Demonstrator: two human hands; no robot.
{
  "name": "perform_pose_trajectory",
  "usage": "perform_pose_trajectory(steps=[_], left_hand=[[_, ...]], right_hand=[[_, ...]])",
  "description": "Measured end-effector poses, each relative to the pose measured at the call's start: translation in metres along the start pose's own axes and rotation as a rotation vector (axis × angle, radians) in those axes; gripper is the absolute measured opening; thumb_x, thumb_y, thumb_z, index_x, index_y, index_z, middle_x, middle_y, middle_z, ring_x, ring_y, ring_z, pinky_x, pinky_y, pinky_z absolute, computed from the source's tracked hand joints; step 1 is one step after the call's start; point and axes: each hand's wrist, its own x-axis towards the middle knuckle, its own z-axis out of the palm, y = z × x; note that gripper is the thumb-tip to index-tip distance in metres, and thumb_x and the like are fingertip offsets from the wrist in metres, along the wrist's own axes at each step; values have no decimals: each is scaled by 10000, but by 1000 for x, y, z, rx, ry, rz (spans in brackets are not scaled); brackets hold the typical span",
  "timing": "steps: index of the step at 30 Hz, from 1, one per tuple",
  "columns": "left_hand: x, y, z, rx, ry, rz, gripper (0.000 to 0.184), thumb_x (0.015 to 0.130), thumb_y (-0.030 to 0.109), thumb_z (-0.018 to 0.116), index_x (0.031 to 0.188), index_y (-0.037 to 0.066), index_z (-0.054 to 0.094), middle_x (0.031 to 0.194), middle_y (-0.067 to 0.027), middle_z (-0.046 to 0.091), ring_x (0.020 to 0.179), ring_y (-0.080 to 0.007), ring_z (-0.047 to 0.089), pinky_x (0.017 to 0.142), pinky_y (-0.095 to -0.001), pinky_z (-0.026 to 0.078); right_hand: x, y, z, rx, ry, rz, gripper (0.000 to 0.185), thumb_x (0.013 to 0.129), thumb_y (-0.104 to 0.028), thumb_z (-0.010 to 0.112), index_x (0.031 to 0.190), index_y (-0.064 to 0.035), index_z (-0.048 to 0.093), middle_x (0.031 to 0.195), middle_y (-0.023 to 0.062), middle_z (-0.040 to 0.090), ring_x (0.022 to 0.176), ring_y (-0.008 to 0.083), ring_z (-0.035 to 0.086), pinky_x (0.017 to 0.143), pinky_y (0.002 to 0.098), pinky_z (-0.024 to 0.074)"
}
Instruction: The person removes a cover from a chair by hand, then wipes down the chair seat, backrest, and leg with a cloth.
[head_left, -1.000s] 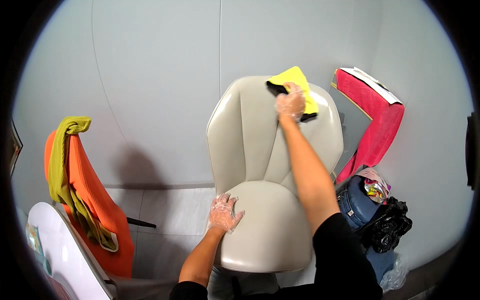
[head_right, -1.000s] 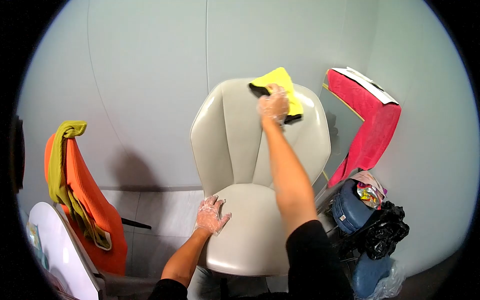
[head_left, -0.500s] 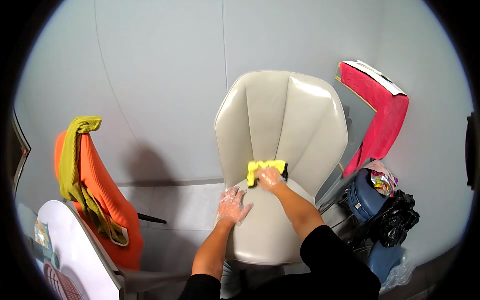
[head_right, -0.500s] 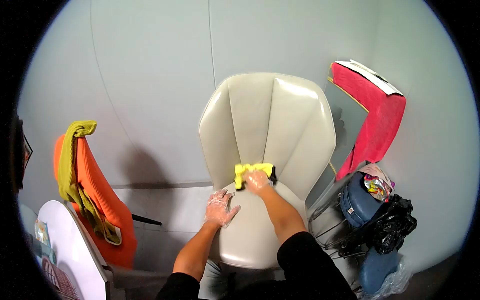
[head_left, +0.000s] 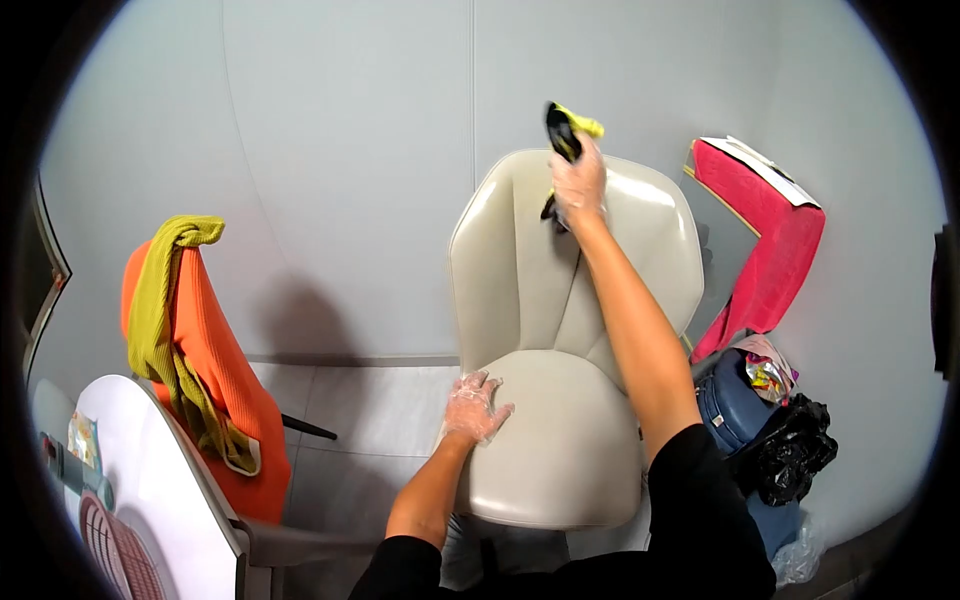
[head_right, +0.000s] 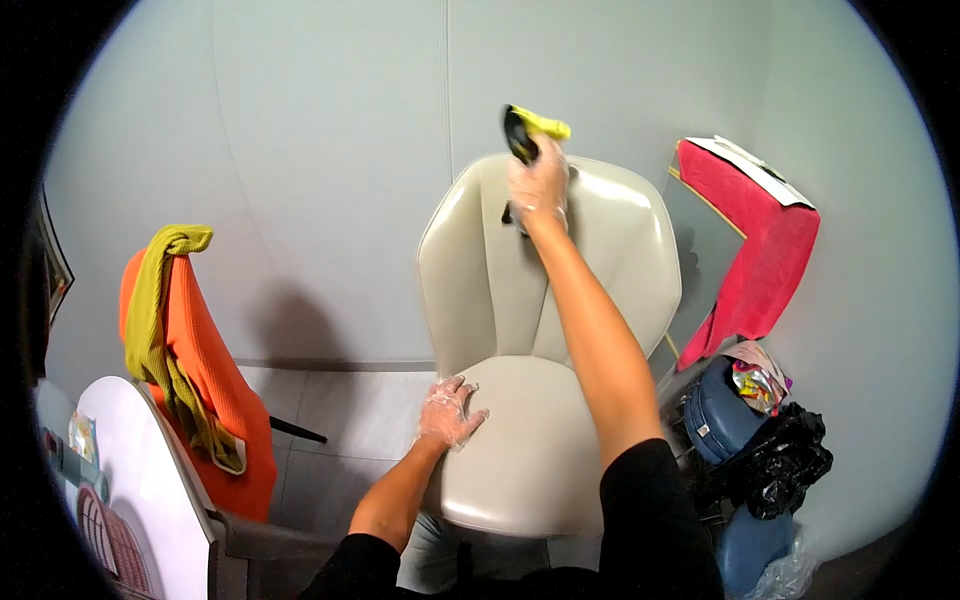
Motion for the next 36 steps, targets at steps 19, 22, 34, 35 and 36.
perform_pose_trajectory(steps=[19,22,34,35,36], left_hand=[[0,-2,0,30,-64,-23,688,886,574,589,1410,133,520,1506,-178,437,1441,-328,350,1210,-510,205],[-1,-3,1,38,-89,-31,689,892,567,584,1424,138,505,1526,-176,419,1456,-315,333,1217,-504,194],[1,-10,15,10,-30,-29,683,872,558,620,1390,122,533,1516,-160,440,1443,-321,345,1221,-481,196],[1,-9,14,-3,-22,-22,689,866,555,628,1380,106,540,1506,-171,448,1430,-332,361,1215,-487,209],[1,-7,11,-16,-9,-13,695,860,552,637,1370,90,546,1496,-182,455,1416,-344,377,1209,-493,222]], right_hand=[[-281,124,2,-568,-649,-37,295,674,-130,621,928,-20,723,918,217,690,873,395,659,790,485,526],[-317,129,-40,-465,-1023,263,410,701,-75,590,1086,-17,718,910,201,701,847,364,661,771,450,530],[-222,54,-124,311,-975,1321,425,708,-41,551,1127,-21,615,963,91,662,849,222,655,793,357,544],[-221,37,-131,152,-978,1198,416,748,-46,559,1159,-2,615,958,80,658,868,214,656,807,357,539],[-250,83,-130,-14,-1004,893,393,810,-58,575,1199,-14,615,1043,118,675,945,258,679,828,377,546]])
